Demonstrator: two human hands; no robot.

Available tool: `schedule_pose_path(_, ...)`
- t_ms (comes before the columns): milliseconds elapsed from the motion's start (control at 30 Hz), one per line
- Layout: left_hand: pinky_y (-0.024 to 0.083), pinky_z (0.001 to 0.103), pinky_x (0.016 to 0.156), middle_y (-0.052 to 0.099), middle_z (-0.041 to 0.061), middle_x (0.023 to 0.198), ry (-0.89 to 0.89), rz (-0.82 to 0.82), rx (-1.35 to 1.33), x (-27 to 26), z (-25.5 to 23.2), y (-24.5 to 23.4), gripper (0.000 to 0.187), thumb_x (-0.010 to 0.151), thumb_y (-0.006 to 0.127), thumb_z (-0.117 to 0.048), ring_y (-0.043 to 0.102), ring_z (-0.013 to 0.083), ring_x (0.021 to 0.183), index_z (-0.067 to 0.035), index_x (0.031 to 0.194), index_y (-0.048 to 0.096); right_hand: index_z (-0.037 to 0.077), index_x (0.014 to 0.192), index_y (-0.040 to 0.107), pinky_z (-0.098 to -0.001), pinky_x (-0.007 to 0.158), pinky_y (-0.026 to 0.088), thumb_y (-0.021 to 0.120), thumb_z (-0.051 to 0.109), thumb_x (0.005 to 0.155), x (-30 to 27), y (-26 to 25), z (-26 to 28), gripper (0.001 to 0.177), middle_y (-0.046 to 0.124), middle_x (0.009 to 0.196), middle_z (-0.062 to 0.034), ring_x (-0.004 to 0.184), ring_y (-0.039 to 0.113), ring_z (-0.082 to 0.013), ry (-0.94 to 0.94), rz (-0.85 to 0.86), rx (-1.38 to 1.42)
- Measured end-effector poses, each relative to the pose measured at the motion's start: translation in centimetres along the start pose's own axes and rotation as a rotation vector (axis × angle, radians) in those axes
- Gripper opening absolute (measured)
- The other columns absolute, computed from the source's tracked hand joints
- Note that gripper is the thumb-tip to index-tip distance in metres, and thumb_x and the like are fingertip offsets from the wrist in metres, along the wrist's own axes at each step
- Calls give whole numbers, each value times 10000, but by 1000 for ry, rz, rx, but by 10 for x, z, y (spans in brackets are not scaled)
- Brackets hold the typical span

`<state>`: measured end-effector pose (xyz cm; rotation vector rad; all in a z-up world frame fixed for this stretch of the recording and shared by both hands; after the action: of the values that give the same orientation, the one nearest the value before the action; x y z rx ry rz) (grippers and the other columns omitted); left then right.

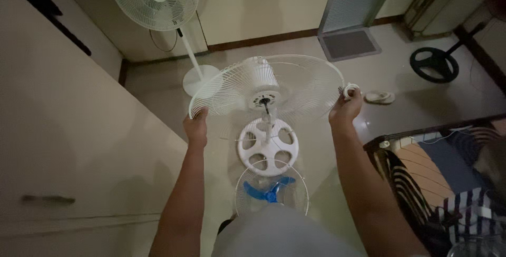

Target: The person disassembles a white pedestal fan by removing the front grille, fan blades, and rear grille. They then reassemble the fan by reinstalling the blades and grilles in sequence.

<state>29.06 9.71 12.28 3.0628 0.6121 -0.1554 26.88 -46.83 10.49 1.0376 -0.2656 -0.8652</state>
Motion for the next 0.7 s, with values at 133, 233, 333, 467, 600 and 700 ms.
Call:
schedule_pose_path(133, 502, 338, 903, 733, 76, 1118, -39, 36, 20, 6, -9, 5, 332, 923, 763, -219, 659, 173, 978, -21, 1185, 719, 16, 1111, 572, -365, 936, 529, 487, 227, 1068, -6, 4, 0, 231, 576, 1106, -98, 972, 597, -199, -15, -19, -9)
schedule_pose_path(233, 499, 335, 901, 731, 90, 1115, -61, 7, 99, 7, -17, 5, 349, 913, 759, -197, 674, 187, 984, -21, 1207, 694, 16, 1096, 589, -369, 932, 539, 481, 235, 1053, -10, 1, -2, 248, 599, 1084, -101, 960, 623, -202, -17, -85, -25)
schedule_pose_path(333, 517, 349, 865, 738, 94, 1093, -20, 4, 42, 8, -26, 10, 347, 899, 763, -177, 677, 196, 967, -1, 1189, 696, 13, 1042, 582, -394, 901, 539, 468, 263, 1061, 1, 8, -4, 275, 592, 1017, -95, 875, 591, -201, -16, 15, 45)
schedule_pose_path(467, 516, 353, 833, 740, 98, 1042, 87, -17, 64, 4, -35, 13, 305, 924, 762, -191, 658, 196, 926, 25, 1136, 725, 34, 971, 567, -391, 889, 535, 474, 244, 1071, 18, -12, -15, 251, 585, 956, -87, 811, 592, -201, 5, -57, 17)
schedule_pose_path(600, 485, 332, 807, 722, 69, 981, -23, -81, 201, 2, -23, 6, 261, 961, 741, -221, 648, 183, 879, -8, 1110, 724, 79, 971, 522, -375, 859, 488, 519, 208, 1176, 18, -10, -19, 243, 458, 887, -51, 735, 429, -173, -77, 117, -28)
schedule_pose_path(700, 508, 313, 790, 737, 35, 961, 230, -72, -18, 1, -32, 10, 211, 937, 753, -169, 641, 149, 866, -7, 1073, 744, 50, 946, 539, -390, 950, 522, 450, 217, 1088, 17, 4, -17, 237, 561, 964, -64, 892, 582, -200, -41, 136, -2)
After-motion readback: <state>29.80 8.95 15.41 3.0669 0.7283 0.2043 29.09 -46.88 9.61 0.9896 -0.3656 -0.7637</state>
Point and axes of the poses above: each hand's wrist, its own x-axis towards the middle knuckle, its own y-axis out of the palm, z = x × y, the point moved 7 cm from there along x, towards the middle knuckle
